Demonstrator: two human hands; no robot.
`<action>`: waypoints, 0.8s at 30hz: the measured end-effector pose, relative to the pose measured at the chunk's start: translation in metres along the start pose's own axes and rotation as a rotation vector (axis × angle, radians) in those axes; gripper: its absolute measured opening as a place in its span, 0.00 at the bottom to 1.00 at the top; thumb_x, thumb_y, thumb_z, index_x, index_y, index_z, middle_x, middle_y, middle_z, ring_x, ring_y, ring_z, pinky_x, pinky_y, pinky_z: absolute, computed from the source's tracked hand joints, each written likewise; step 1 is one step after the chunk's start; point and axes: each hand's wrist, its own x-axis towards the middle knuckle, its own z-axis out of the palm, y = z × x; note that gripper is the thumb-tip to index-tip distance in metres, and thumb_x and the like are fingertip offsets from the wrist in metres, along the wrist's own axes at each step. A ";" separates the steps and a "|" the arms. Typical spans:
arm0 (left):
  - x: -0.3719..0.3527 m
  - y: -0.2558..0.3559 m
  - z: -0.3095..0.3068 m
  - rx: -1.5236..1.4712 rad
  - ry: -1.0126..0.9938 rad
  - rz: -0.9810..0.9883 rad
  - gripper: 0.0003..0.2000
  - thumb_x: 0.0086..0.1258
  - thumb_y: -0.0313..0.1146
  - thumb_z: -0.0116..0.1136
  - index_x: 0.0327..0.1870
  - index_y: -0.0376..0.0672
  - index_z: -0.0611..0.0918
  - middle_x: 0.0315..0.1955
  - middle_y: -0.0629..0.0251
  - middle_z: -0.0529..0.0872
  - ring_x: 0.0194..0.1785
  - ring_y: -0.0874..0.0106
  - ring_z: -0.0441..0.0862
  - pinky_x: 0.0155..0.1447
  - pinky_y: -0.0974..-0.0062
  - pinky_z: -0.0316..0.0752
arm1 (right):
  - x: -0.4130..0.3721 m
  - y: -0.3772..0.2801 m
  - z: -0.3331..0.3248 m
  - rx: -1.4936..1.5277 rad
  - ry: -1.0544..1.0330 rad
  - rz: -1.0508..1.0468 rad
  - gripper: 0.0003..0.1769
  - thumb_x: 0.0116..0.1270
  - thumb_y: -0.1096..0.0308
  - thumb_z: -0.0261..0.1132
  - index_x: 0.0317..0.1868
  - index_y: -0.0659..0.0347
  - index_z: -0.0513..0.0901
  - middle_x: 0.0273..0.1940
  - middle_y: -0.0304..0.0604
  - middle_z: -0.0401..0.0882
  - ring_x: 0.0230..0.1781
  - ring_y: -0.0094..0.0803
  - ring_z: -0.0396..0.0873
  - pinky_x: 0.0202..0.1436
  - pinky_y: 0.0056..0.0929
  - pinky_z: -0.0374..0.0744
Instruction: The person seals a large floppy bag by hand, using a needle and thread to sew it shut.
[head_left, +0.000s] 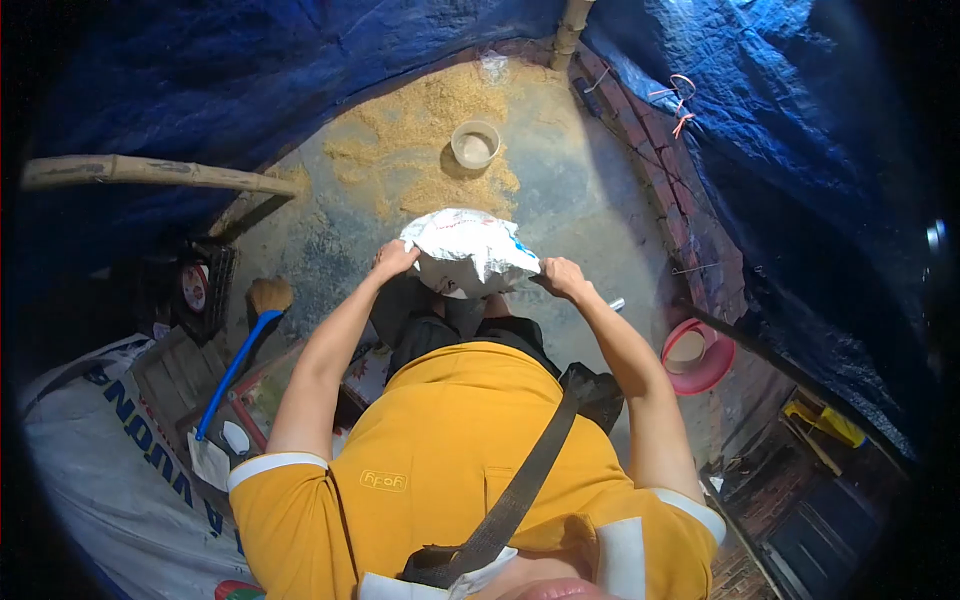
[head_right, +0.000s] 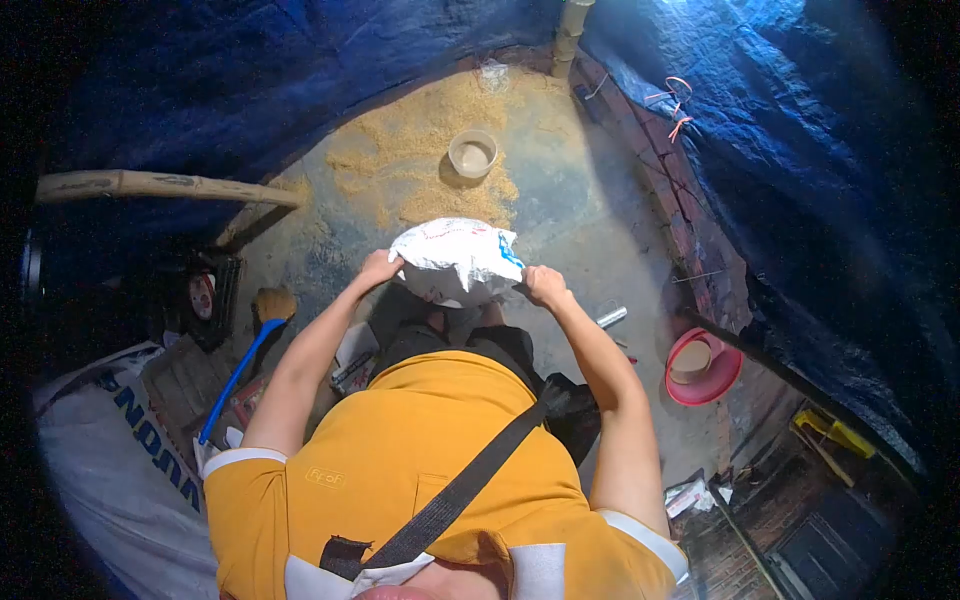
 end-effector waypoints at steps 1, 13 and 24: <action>0.003 0.004 -0.005 -0.093 -0.027 0.039 0.21 0.52 0.47 0.46 0.36 0.36 0.78 0.36 0.46 0.78 0.43 0.53 0.75 0.46 0.60 0.68 | -0.002 -0.001 -0.007 0.003 0.010 -0.014 0.12 0.55 0.59 0.53 0.31 0.59 0.74 0.28 0.54 0.76 0.30 0.48 0.76 0.31 0.41 0.74; 0.011 -0.004 0.025 -0.042 -0.107 0.141 0.24 0.54 0.50 0.42 0.36 0.35 0.76 0.37 0.47 0.77 0.43 0.52 0.73 0.45 0.62 0.68 | 0.006 0.025 0.022 0.066 -0.175 0.098 0.14 0.52 0.59 0.57 0.30 0.63 0.76 0.29 0.54 0.76 0.32 0.49 0.75 0.35 0.42 0.73; -0.010 0.022 -0.030 -0.488 -0.049 0.192 0.20 0.54 0.47 0.45 0.32 0.35 0.78 0.29 0.48 0.79 0.37 0.55 0.77 0.40 0.65 0.70 | -0.024 0.007 -0.085 0.144 -0.218 0.040 0.13 0.52 0.61 0.56 0.32 0.63 0.75 0.30 0.57 0.75 0.35 0.49 0.74 0.36 0.41 0.72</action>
